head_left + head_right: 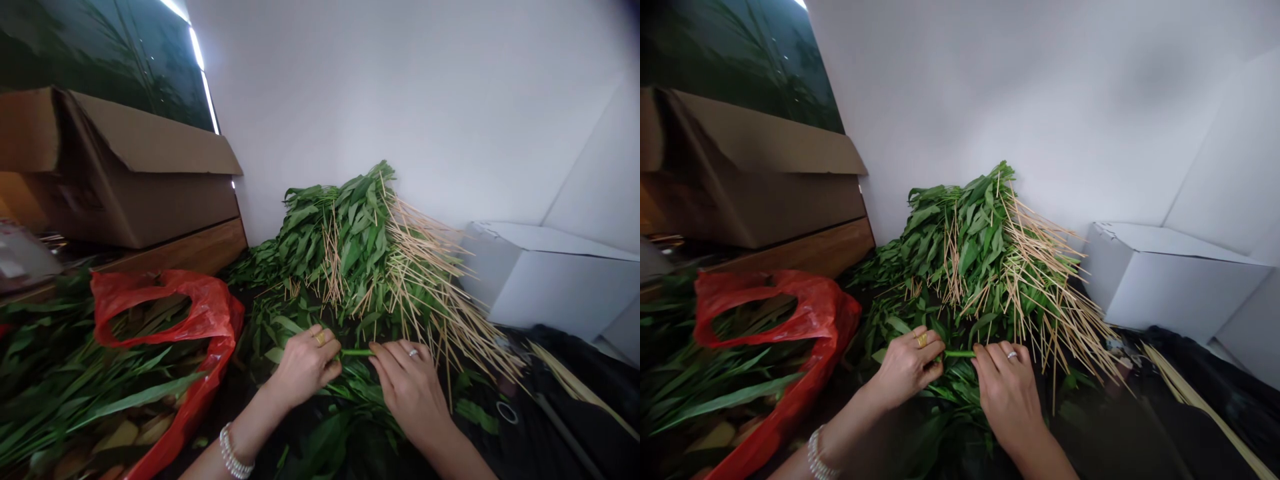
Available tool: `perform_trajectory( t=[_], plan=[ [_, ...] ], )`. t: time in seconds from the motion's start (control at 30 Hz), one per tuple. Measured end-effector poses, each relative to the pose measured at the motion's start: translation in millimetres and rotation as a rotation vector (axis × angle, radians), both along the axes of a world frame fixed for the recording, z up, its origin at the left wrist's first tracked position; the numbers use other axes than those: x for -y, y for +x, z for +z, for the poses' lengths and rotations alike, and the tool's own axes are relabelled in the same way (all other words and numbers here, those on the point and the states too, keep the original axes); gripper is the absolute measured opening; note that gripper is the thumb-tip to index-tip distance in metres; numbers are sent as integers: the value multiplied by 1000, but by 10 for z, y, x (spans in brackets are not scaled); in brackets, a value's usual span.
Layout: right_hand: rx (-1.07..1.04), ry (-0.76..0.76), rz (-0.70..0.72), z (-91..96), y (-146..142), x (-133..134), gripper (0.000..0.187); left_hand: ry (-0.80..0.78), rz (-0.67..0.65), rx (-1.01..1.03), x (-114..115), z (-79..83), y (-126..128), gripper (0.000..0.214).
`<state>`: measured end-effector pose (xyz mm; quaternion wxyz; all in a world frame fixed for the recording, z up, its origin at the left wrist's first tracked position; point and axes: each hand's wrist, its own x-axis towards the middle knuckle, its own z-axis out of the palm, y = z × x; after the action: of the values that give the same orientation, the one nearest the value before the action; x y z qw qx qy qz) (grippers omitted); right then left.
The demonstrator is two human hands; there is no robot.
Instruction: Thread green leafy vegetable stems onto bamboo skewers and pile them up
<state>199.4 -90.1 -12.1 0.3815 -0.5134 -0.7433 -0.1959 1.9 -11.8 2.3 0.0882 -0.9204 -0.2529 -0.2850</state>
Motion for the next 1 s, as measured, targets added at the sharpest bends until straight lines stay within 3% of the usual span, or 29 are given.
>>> perform_trajectory(
  t=[0.17,0.4,0.53,0.6,0.67,0.77,0.83,1.0],
  plan=[
    [-148,-64,84,-4,-77,-1,15,-322,73,307,-22,77,32,15],
    [-302,-219,129,-9,-142,-21,15,-732,52,620,-32,114,140,19],
    [-341,-266,133,-31,-71,-4,16,-934,90,832,-174,103,17,17],
    [-373,-268,107,-47,-5,-5,16,-926,171,991,-295,116,-131,18],
    [-409,-264,71,-63,48,-19,17,-779,246,1048,-388,142,-270,22],
    [-420,-259,44,-91,69,-53,19,-486,289,869,-393,174,-351,26],
    [-409,-266,37,-108,57,-68,19,-378,280,724,-327,177,-321,27],
    [-434,-294,23,-116,50,-62,22,-489,258,692,-211,132,-251,25]
  ],
)
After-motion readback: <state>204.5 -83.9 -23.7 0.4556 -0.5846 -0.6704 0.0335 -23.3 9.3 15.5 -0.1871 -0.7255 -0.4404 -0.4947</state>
